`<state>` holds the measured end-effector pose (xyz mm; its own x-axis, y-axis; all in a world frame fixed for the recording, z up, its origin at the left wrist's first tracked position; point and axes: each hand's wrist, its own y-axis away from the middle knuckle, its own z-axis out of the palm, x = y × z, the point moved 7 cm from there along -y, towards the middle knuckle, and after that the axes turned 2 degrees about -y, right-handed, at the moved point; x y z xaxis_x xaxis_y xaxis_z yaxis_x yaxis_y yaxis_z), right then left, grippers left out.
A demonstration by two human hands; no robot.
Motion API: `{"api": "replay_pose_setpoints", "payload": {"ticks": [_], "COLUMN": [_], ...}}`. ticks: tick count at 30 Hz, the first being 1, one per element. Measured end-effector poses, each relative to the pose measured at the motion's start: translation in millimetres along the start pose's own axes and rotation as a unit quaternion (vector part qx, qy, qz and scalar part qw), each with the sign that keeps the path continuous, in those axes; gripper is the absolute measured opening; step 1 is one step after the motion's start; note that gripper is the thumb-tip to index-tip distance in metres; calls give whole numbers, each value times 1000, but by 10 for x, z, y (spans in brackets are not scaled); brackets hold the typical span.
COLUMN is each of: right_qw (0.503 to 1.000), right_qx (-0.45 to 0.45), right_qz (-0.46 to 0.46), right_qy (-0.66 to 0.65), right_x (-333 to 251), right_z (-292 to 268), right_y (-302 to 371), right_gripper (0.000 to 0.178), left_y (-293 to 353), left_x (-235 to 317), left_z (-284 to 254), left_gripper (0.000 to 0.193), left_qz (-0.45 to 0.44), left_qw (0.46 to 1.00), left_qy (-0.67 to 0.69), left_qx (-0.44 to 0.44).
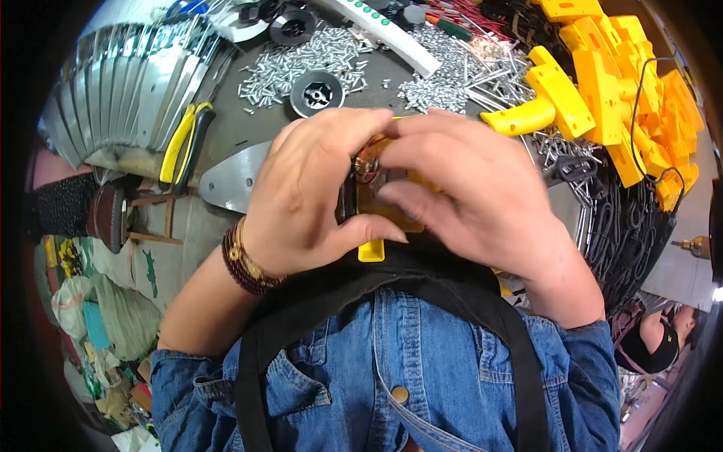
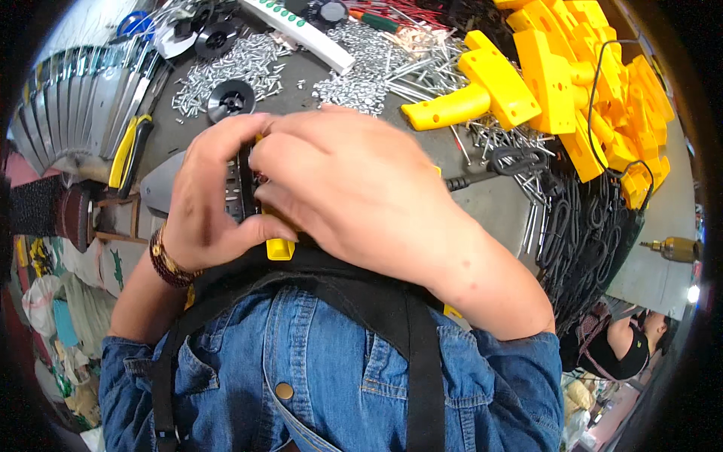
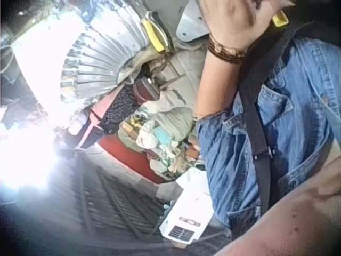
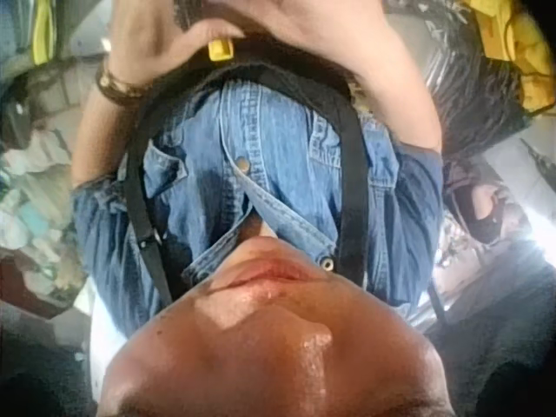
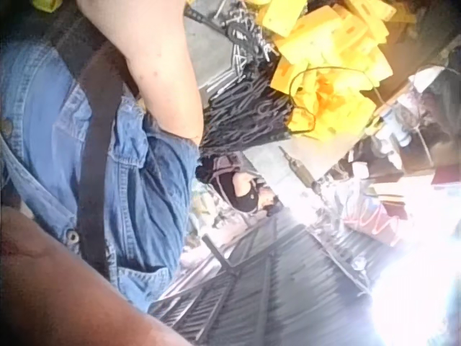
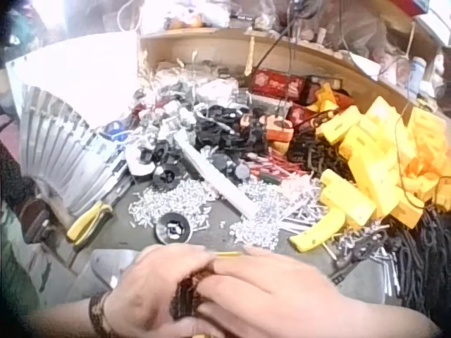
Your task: Assembling a yellow-handled power tool or appliance, involving soldering wires and screwdriving.
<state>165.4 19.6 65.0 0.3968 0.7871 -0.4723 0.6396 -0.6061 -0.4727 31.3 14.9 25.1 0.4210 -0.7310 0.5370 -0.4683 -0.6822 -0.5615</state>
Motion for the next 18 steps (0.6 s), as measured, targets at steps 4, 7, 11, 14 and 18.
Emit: {"api": "replay_pose_setpoints", "payload": {"ticks": [4,7,11,14,18], "right_qw": [992,980,997,998,992], "right_qx": [48,15,-18,-39,-68], "right_qz": [28,59,7,0,-28], "right_qy": [115,191,74,56,98], "right_x": [8,152,127,143,145], "right_z": [-249,-185,-245,-148,-65], "right_y": [194,305,401,457,451], "right_gripper": [19,27,47,43,39], "left_y": [-24,-48,-151,-208,-317], "left_x": [29,53,159,215,179], "left_z": [76,101,123,169,240], "left_gripper": [63,57,52,52,51], "left_qz": [38,40,37,37,50], "left_qw": [991,988,983,985,988], "left_qy": [-99,-115,-144,-114,-43], "left_qx": [-79,-90,-109,-123,-138]}}
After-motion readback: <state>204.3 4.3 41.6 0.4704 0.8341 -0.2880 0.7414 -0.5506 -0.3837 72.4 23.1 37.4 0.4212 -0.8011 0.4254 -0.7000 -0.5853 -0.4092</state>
